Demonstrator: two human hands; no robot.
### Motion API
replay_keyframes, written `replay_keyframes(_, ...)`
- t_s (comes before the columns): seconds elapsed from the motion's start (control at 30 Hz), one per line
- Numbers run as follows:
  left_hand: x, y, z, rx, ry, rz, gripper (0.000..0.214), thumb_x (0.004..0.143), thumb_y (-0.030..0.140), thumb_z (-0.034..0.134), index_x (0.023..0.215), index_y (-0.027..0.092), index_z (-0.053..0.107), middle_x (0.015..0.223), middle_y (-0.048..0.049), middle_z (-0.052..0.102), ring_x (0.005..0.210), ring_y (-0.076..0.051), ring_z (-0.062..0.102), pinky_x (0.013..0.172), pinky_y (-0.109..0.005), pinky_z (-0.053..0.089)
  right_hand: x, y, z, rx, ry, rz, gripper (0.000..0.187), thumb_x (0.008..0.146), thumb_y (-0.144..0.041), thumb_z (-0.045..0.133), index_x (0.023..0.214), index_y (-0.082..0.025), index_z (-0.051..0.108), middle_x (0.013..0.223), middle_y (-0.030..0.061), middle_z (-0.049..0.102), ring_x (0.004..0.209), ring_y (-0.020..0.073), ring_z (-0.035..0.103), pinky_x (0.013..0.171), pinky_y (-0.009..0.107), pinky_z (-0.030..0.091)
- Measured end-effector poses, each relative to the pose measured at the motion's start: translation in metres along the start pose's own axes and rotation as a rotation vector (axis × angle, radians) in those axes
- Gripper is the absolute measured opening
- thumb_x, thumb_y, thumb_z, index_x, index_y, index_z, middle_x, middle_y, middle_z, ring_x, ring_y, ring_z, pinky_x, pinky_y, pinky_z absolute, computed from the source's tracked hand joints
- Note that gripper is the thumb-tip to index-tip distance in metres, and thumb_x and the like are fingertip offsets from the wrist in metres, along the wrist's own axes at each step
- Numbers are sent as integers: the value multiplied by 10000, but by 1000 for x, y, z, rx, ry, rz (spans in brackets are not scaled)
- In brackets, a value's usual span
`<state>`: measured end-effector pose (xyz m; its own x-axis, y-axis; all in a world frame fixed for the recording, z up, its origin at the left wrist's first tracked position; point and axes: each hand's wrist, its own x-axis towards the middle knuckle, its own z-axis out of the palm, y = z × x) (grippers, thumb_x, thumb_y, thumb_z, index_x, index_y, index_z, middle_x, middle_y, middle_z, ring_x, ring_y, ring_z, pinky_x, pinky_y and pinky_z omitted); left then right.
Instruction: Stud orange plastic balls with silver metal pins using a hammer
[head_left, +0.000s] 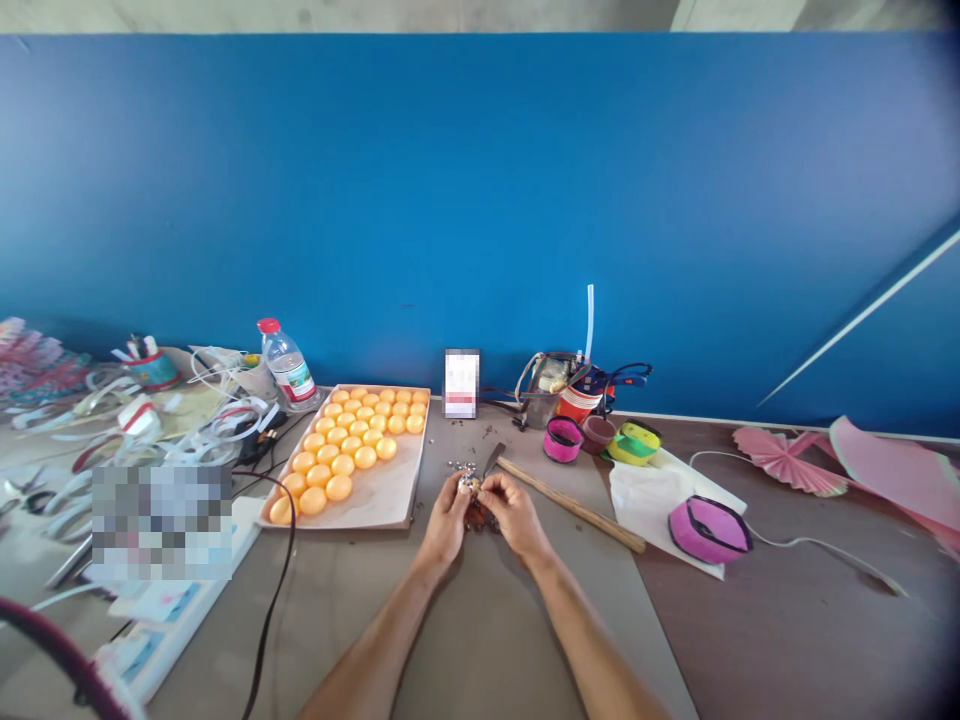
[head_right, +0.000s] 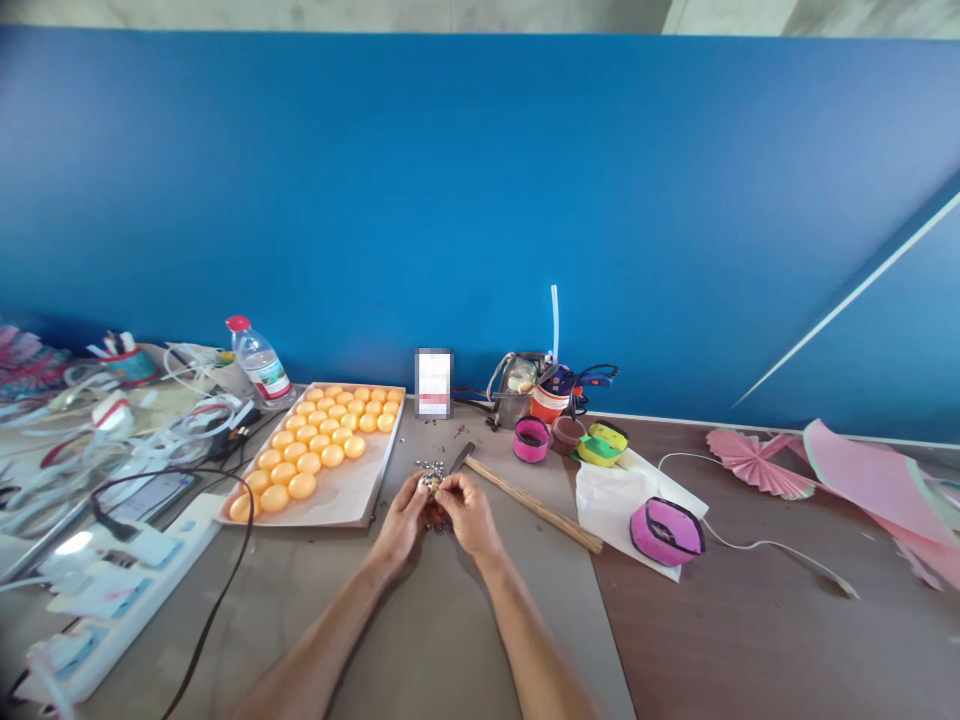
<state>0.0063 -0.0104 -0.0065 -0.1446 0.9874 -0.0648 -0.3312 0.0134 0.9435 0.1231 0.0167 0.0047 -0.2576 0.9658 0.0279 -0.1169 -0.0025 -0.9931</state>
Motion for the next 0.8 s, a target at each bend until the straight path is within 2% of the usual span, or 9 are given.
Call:
replay_keyframes(0.2, -1, -2, 2, 21, 40, 24, 429, 720, 471, 600, 1032, 178, 568, 831, -53, 622, 711, -176, 561, 602, -267, 450, -2, 5, 4, 20, 10, 6, 214, 698, -386, 587, 694, -211, 463, 524, -54, 492, 447, 109, 473, 456, 232, 409)
replay_keyframes(0.47, -5, 0, 6, 111, 25, 50, 407, 763, 472, 547, 1036, 171, 543, 832, -38, 595, 663, -143, 531, 595, -252, 442, -6, 7, 14, -112, 193, -21, 221, 705, -400, 581, 694, -204, 480, 553, -48, 491, 460, 103, 441, 443, 225, 380)
replay_keyframes(0.57, -5, 2, 8, 64, -12, 17, 428, 761, 491, 541, 1039, 166, 527, 769, -20, 580, 578, -118, 502, 545, -242, 423, -3, 9, 11, -38, 158, -17, 245, 707, -426, 578, 703, -206, 471, 534, -51, 476, 451, 104, 436, 433, 226, 365)
replay_keyframes(0.67, -4, 4, 7, -35, -49, -52, 445, 746, 506, 553, 1035, 169, 526, 719, -5, 565, 519, -106, 486, 498, -237, 401, 5, 10, -2, 22, 133, -77, 256, 755, -450, 509, 714, -198, 485, 504, -49, 453, 450, 105, 430, 455, 230, 370)
replay_keyframes(0.73, -3, 6, 5, -97, -46, -97, 441, 738, 502, 564, 1036, 180, 530, 740, -6, 567, 522, -108, 499, 486, -234, 394, 10, 11, -13, -138, 206, -157, 232, 762, -409, 504, 733, -181, 535, 562, -21, 506, 520, 117, 467, 525, 243, 395)
replay_keyframes(0.8, -3, 8, 4, -145, -39, -124, 447, 733, 501, 570, 1051, 189, 532, 776, -12, 578, 538, -112, 514, 491, -235, 396, 11, 13, -20, -408, 272, -239, 183, 767, -328, 493, 802, -175, 586, 742, 34, 590, 674, 153, 526, 659, 286, 421)
